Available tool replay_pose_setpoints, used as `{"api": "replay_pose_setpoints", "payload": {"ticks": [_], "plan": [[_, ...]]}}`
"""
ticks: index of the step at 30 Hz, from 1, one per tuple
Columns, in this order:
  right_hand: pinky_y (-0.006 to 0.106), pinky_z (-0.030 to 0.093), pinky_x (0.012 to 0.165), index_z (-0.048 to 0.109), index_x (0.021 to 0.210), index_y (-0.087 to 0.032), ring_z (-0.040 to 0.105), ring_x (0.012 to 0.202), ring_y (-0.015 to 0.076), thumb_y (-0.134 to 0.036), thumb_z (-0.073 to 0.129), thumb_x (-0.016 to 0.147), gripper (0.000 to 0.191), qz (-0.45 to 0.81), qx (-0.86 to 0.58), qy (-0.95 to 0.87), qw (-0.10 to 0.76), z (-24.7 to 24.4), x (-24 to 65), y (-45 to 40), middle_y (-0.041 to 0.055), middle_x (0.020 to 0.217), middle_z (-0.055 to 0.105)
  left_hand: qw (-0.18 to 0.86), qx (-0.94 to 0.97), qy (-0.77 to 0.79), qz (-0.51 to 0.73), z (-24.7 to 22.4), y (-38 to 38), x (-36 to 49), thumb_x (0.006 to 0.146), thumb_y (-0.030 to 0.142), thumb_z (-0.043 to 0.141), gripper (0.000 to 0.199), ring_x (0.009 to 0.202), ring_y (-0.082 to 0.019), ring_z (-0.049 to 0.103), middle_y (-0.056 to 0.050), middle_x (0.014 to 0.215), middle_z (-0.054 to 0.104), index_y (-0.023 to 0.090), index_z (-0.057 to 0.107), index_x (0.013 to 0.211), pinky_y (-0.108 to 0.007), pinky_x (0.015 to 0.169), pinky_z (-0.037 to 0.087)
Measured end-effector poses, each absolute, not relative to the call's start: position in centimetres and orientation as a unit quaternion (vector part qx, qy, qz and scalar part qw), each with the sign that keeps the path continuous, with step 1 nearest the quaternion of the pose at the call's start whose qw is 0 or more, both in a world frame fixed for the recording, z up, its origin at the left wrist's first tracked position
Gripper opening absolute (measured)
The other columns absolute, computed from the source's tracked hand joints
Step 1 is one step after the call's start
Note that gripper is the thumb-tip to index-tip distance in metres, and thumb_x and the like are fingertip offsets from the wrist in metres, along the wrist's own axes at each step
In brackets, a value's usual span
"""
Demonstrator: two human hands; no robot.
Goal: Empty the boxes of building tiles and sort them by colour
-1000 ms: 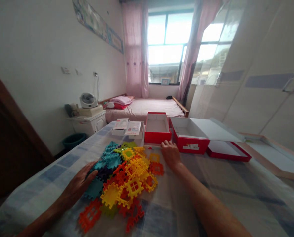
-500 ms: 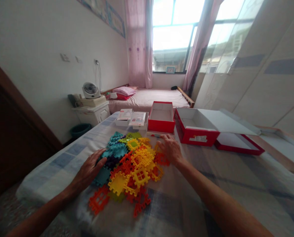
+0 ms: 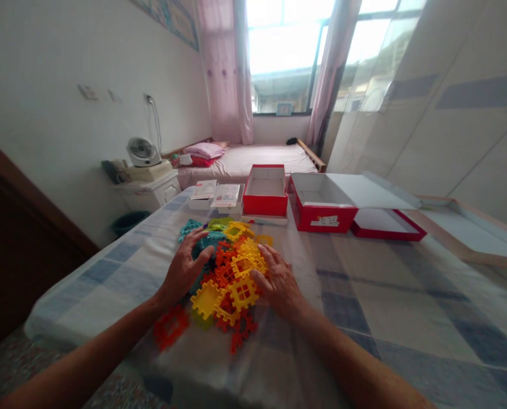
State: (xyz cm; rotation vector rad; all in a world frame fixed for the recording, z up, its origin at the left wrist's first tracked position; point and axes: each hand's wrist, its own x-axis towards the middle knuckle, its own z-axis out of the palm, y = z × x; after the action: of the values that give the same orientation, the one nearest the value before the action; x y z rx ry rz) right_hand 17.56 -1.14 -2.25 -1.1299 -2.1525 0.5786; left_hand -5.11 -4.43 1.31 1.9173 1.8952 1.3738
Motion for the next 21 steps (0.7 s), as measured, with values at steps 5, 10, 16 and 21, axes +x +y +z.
{"api": "replay_pose_setpoints", "payload": {"ticks": [5, 10, 16, 21], "plan": [[0.04, 0.029, 0.107, 0.034, 0.136, -0.021, 0.037, 0.127, 0.0219, -0.045, 0.038, 0.087, 0.054, 0.251, -0.45, -0.772, 0.372, -1.8, 17.6, -1.2, 0.0097, 0.137, 0.04, 0.013, 0.711, 0.585, 0.39, 3.0, -3.4, -0.8, 0.083, 0.032, 0.052, 0.031, 0.122, -0.022, 0.043, -0.008, 0.131, 0.048, 0.018, 0.059, 0.109, -0.038, 0.105, 0.032], [0.042, 0.03, 0.107, 0.038, 0.132, -0.019, 0.038, 0.127, 0.0218, -0.049, 0.031, 0.088, 0.054, 0.262, -0.465, -0.74, 0.408, -2.1, 18.1, -0.6, 0.0115, 0.135, 0.043, -0.006, 0.779, 0.536, 0.327, 3.1, -2.6, 4.1, 0.081, 0.032, 0.055, 0.032, 0.119, -0.024, 0.045, -0.008, 0.129, 0.05, 0.02, 0.059, 0.11, -0.04, 0.103, 0.034], [0.045, 0.03, 0.106, 0.038, 0.131, -0.02, 0.038, 0.127, 0.0219, -0.045, 0.026, 0.09, 0.049, 0.215, -0.501, -0.715, 0.437, -2.4, 19.5, 0.3, 0.011, 0.133, 0.043, 0.02, 0.793, 0.499, 0.348, 4.1, -0.8, 2.9, 0.087, 0.036, 0.047, 0.033, 0.119, -0.02, 0.046, -0.007, 0.131, 0.049, 0.02, 0.058, 0.113, -0.034, 0.103, 0.036], [0.046, 0.027, 0.107, 0.034, 0.134, -0.021, 0.03, 0.131, 0.0227, -0.047, 0.034, 0.09, 0.051, 0.14, -0.439, -0.793, 0.398, 0.5, 20.1, -2.2, 0.0099, 0.138, 0.039, -0.021, 0.663, 0.681, 0.309, 2.7, 2.4, -7.9, 0.089, 0.041, 0.035, 0.044, 0.127, -0.021, 0.037, -0.012, 0.133, 0.045, 0.014, 0.055, 0.117, -0.035, 0.108, 0.026]]}}
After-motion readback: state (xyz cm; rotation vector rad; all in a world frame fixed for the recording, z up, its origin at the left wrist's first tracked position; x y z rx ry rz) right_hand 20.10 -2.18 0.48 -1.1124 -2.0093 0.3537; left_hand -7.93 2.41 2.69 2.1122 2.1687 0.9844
